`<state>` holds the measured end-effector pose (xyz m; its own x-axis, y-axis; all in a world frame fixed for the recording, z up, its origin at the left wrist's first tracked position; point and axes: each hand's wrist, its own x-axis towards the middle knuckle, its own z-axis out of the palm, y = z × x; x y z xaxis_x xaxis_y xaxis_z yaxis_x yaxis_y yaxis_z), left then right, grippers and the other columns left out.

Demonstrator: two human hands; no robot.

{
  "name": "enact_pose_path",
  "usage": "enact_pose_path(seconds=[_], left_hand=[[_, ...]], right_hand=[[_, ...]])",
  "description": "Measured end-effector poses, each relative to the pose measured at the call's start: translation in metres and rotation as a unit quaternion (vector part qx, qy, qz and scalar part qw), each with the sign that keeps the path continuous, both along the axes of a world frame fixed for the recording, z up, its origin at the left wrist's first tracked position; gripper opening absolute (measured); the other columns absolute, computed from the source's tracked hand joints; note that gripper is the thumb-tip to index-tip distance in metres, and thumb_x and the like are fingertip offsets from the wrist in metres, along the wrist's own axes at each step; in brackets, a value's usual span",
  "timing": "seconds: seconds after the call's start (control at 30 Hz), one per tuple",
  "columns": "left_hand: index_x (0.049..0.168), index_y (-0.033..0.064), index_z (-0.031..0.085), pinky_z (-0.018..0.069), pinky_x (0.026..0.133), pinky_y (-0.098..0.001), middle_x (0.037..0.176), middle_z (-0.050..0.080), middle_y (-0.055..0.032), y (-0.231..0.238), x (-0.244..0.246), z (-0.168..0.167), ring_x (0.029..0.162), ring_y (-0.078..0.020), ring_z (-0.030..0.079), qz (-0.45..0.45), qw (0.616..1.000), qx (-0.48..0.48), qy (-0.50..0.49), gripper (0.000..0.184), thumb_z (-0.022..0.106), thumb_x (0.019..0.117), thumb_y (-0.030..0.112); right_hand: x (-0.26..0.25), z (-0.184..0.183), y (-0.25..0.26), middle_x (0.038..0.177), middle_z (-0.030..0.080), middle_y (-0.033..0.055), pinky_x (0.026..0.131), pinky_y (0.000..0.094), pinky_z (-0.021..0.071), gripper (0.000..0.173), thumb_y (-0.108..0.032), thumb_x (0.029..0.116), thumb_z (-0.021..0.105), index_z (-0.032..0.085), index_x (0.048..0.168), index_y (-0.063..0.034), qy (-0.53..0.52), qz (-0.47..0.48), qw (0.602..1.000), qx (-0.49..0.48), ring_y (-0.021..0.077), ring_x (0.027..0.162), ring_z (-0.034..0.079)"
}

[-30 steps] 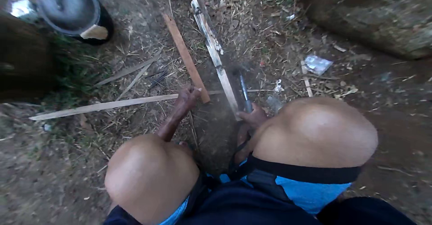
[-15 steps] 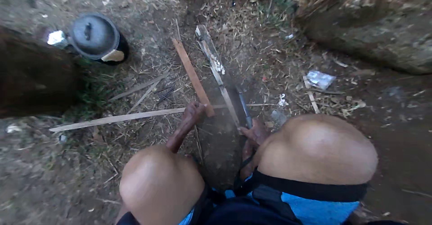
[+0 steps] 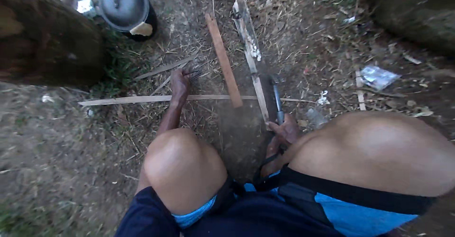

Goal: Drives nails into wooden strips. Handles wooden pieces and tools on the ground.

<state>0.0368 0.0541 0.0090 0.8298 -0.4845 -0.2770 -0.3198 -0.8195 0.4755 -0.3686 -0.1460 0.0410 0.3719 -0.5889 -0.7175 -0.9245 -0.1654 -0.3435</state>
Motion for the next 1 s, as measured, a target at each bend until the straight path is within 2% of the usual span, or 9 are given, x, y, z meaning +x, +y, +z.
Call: enact_pose_path(seconds=[0.1, 0.23, 0.3, 0.4, 0.5, 0.63, 0.77, 0.9, 1.0], left_hand=[[0.120, 0.0028, 0.068, 0.0511, 0.100, -0.0594, 0.120, 0.067, -0.0229, 0.000, 0.010, -0.002, 0.116, -0.0395, 0.064, -0.035, 0.999, 0.031, 0.022, 0.028, 0.065, 0.0933, 0.008], [0.120, 0.0090, 0.069, 0.0514, 0.100, -0.0598, 0.123, 0.066, -0.0191, 0.012, 0.022, -0.010, 0.117, -0.0378, 0.063, -0.080, 0.994, 0.048, 0.050, 0.029, 0.070, 0.0910, 0.012], [0.121, 0.0075, 0.069, 0.0502, 0.101, -0.0613, 0.121, 0.068, -0.0201, 0.017, 0.023, -0.007, 0.116, -0.0386, 0.063, -0.096, 0.992, 0.056, 0.057, 0.032, 0.073, 0.0901, 0.015], [0.123, 0.0081, 0.069, 0.0475, 0.102, -0.0641, 0.125, 0.065, -0.0237, 0.022, 0.024, -0.003, 0.121, -0.0438, 0.059, -0.108, 0.990, 0.075, 0.042, 0.040, 0.078, 0.0851, 0.017], [0.127, 0.0134, 0.068, 0.0479, 0.102, -0.0654, 0.135, 0.055, -0.0297, 0.026, 0.027, -0.011, 0.127, -0.0487, 0.053, -0.109, 0.988, 0.108, 0.015, 0.048, 0.082, 0.0814, 0.022], [0.118, 0.0123, 0.071, 0.0485, 0.104, -0.0606, 0.132, 0.058, -0.0272, 0.027, 0.030, -0.022, 0.125, -0.0444, 0.055, -0.105, 0.990, 0.092, -0.015, 0.037, 0.080, 0.0844, 0.024], [0.117, 0.0100, 0.071, 0.0479, 0.104, -0.0598, 0.132, 0.056, -0.0275, 0.027, 0.031, -0.024, 0.125, -0.0443, 0.054, -0.114, 0.986, 0.119, -0.024, 0.038, 0.075, 0.0896, 0.036], [0.117, 0.0055, 0.069, 0.0494, 0.102, -0.0614, 0.132, 0.055, -0.0280, 0.025, 0.028, -0.024, 0.125, -0.0451, 0.054, -0.134, 0.979, 0.154, -0.022, 0.046, 0.072, 0.0912, 0.043], [0.117, 0.0035, 0.067, 0.0513, 0.099, -0.0618, 0.127, 0.058, -0.0271, 0.023, 0.029, -0.022, 0.119, -0.0437, 0.059, -0.147, 0.977, 0.152, 0.001, 0.043, 0.072, 0.0931, 0.039]], right_hand=[[-0.004, -0.004, 0.000, 0.119, 0.064, 0.0250, 0.095, 0.0589, 0.0519, 0.071, -0.044, 0.0897, 0.079, 0.052, 0.136, 0.0027, -0.017, -0.013, 1.000, 0.007, 0.0393, 0.107, 0.065], [-0.046, -0.083, -0.009, 0.103, 0.067, 0.0167, 0.077, 0.0553, 0.0576, 0.080, -0.062, 0.0783, 0.078, 0.058, 0.128, -0.0027, -0.079, 0.007, 0.994, -0.082, 0.0308, 0.086, 0.067], [-0.036, -0.065, -0.007, 0.107, 0.067, 0.0197, 0.080, 0.0557, 0.0572, 0.079, -0.060, 0.0816, 0.078, 0.056, 0.129, -0.0004, -0.057, 0.017, 0.996, -0.068, 0.0331, 0.091, 0.068], [-0.002, -0.007, 0.002, 0.121, 0.062, 0.0288, 0.095, 0.0611, 0.0509, 0.070, -0.042, 0.0907, 0.078, 0.052, 0.134, 0.0058, -0.012, -0.002, 1.000, -0.005, 0.0421, 0.108, 0.064], [-0.008, -0.014, 0.005, 0.111, 0.065, 0.0287, 0.088, 0.0646, 0.0528, 0.065, -0.042, 0.0887, 0.080, 0.057, 0.126, 0.0059, -0.044, 0.002, 0.998, -0.034, 0.0438, 0.100, 0.065], [-0.015, -0.028, 0.002, 0.110, 0.064, 0.0262, 0.086, 0.0638, 0.0534, 0.066, -0.046, 0.0878, 0.080, 0.057, 0.124, 0.0036, -0.042, -0.003, 0.999, -0.031, 0.0418, 0.098, 0.065], [-0.061, -0.113, -0.012, 0.100, 0.066, 0.0117, 0.071, 0.0532, 0.0570, 0.076, -0.068, 0.0765, 0.075, 0.059, 0.122, -0.0090, -0.096, 0.010, 0.991, -0.098, 0.0268, 0.082, 0.066], [-0.052, -0.103, -0.006, 0.100, 0.066, 0.0129, 0.070, 0.0556, 0.0572, 0.080, -0.068, 0.0738, 0.079, 0.059, 0.125, -0.0095, -0.065, -0.013, 0.994, -0.092, 0.0289, 0.083, 0.066], [-0.048, -0.099, -0.007, 0.102, 0.066, 0.0148, 0.073, 0.0562, 0.0568, 0.081, -0.065, 0.0751, 0.079, 0.058, 0.127, -0.0076, -0.060, -0.016, 0.995, -0.078, 0.0301, 0.084, 0.066]])
